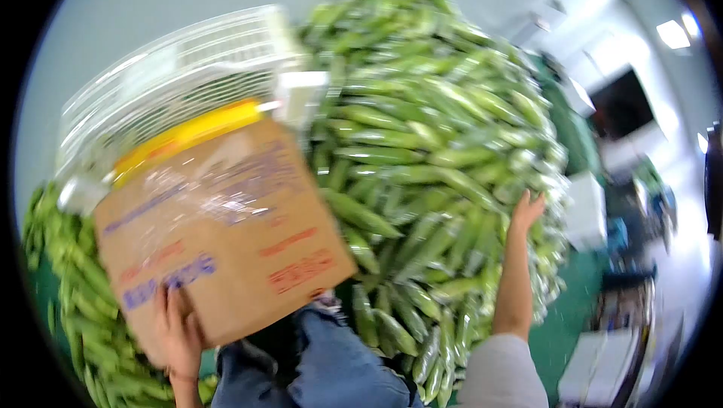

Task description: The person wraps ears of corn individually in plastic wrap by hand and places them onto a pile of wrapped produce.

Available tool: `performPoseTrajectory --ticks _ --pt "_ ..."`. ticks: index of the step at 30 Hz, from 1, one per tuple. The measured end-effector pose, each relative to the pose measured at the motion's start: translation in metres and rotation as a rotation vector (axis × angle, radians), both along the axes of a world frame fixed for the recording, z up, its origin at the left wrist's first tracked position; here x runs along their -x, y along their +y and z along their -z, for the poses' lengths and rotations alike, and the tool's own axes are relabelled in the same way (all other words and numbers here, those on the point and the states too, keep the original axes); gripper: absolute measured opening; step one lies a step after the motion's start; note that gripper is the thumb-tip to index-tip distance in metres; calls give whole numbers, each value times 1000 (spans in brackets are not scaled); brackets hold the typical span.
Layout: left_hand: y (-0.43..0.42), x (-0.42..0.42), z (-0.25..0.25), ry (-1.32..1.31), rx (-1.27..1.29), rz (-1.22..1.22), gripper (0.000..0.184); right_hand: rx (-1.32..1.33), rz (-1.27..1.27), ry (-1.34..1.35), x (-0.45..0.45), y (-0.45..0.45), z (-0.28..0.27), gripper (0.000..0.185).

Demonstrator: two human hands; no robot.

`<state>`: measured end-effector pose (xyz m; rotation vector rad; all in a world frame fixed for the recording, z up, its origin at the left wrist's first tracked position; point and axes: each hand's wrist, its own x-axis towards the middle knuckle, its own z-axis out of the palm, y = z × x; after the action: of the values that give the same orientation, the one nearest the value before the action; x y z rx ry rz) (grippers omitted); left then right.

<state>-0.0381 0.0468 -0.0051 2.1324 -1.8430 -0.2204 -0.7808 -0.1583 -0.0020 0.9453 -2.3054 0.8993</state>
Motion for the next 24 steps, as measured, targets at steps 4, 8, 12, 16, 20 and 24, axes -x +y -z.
performPoseTrajectory --ticks 4,8,12,16,20,24 --pt "-26 -19 -9 103 107 -82 63 -385 -1206 -90 -303 3 6 53" --pt "-80 -67 2 35 220 -162 45 -418 -1632 25 -475 -14 7 40" --pt "-108 -116 12 -46 376 173 17 -324 -1693 18 -509 -59 22 11" --pt "-64 -137 -10 162 570 37 12 -358 -1559 -251 -455 -33 -6 5" --pt "21 -118 -19 60 475 268 13 -607 -1553 -496 -421 32 -14 5" --pt "115 -70 8 112 320 156 21 -851 -1706 -290 -411 71 -3 4"
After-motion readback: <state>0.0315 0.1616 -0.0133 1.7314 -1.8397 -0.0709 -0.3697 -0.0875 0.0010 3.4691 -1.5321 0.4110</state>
